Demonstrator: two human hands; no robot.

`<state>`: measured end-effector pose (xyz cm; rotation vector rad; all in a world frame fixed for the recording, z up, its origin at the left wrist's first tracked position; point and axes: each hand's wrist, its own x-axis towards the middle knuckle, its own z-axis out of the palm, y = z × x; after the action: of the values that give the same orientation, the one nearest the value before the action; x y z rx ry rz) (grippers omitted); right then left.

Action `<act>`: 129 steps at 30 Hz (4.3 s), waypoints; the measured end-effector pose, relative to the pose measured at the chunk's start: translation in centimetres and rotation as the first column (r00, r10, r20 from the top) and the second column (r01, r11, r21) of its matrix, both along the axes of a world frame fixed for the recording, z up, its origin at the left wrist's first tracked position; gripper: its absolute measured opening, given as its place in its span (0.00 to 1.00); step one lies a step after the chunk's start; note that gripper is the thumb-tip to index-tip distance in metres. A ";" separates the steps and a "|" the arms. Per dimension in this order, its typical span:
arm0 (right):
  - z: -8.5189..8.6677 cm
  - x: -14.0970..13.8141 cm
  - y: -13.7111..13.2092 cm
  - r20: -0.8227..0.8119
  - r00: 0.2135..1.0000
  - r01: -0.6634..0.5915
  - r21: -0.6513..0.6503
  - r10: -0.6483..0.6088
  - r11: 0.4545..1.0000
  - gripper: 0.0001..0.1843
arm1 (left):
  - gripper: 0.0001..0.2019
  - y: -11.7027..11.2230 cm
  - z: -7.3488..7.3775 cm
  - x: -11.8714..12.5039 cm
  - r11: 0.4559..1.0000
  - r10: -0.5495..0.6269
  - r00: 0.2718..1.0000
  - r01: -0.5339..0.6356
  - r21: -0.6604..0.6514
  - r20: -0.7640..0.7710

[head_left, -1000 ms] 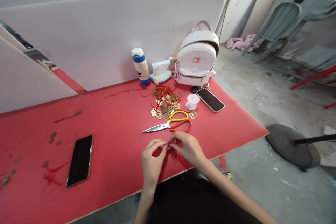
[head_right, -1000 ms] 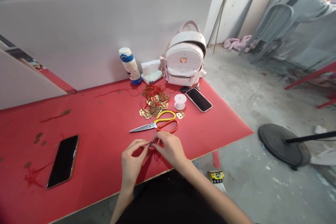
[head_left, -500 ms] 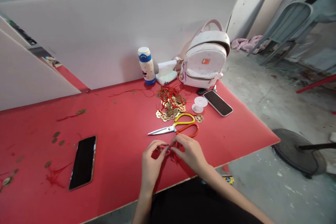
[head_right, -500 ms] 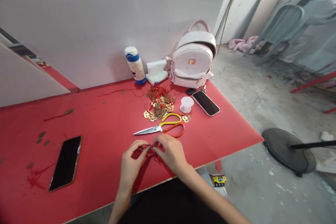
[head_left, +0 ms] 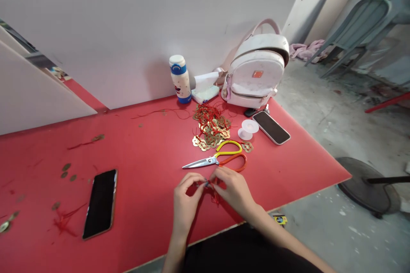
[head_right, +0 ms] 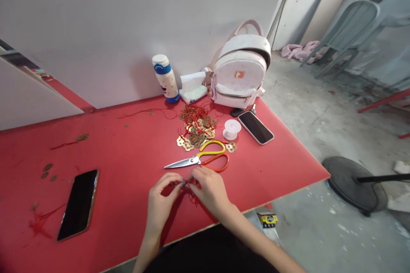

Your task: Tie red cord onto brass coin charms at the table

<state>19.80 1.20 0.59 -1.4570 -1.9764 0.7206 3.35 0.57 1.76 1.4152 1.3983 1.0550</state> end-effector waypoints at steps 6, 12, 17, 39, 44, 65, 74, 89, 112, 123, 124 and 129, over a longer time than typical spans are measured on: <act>-0.2 -0.1 0.3 -0.016 1.000 -0.016 -0.028 0.016 0.999 0.08 | 0.04 0.2 -0.5 -0.3 0.999 0.042 0.999 -0.042 -0.010 -0.029; -0.4 -0.3 0.3 -0.124 0.992 0.002 -0.074 -0.011 0.997 0.08 | 0.05 0.4 -1.0 -0.4 0.999 0.044 0.997 -0.043 0.012 -0.061; -1.1 -0.5 0.0 -0.299 0.952 0.024 -0.159 -0.072 0.987 0.08 | 0.02 0.1 -1.7 0.0 0.991 0.126 0.986 -0.119 0.066 -0.113; -3.0 -1.8 0.4 -0.375 0.927 0.045 0.044 -0.025 0.998 0.05 | 0.04 0.3 -2.4 -0.4 0.910 0.140 0.946 -0.007 0.415 -0.292; -3.5 -1.8 0.4 -0.362 0.932 0.026 0.052 -0.006 0.998 0.05 | 0.06 0.3 -2.7 -0.3 0.896 0.172 0.920 0.003 0.444 -0.353; -2.9 -1.9 0.4 -0.327 0.942 0.080 0.021 -0.069 0.997 0.05 | 0.07 0.5 -3.0 -0.5 0.943 0.203 0.891 -0.066 0.326 -0.407; -2.8 -2.0 0.4 -0.352 0.935 0.046 0.017 -0.037 0.999 0.06 | 0.06 0.6 -3.0 -0.1 0.925 0.254 0.829 -0.057 0.376 -0.498; -3.2 -1.6 0.6 -0.396 0.913 0.114 0.026 -0.095 0.993 0.04 | 0.06 0.8 -2.6 -0.4 0.918 0.097 0.882 0.100 0.383 -0.462; -2.4 -1.5 0.4 -0.460 0.888 0.111 0.159 -0.026 0.981 0.14 | 0.06 0.6 -2.4 -0.2 0.941 0.035 0.899 0.117 0.316 -0.437; -2.5 -1.4 0.4 -0.372 0.927 0.110 0.134 -0.053 0.985 0.08 | 0.07 0.5 -2.3 -0.3 0.942 0.035 0.901 0.115 0.316 -0.432; -2.6 -1.4 0.4 -0.374 0.926 0.113 0.135 -0.055 0.984 0.08 | 0.06 0.5 -2.3 -0.3 0.941 0.035 0.901 0.115 0.318 -0.432; -2.8 -1.5 0.4 -0.381 0.923 0.121 0.148 -0.057 0.982 0.06 | 0.06 0.5 -2.5 -0.4 0.939 0.021 0.900 0.132 0.317 -0.436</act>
<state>18.29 1.56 -2.23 -1.1967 -1.6236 0.7128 2.98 1.10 -0.74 2.0327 1.5186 1.0154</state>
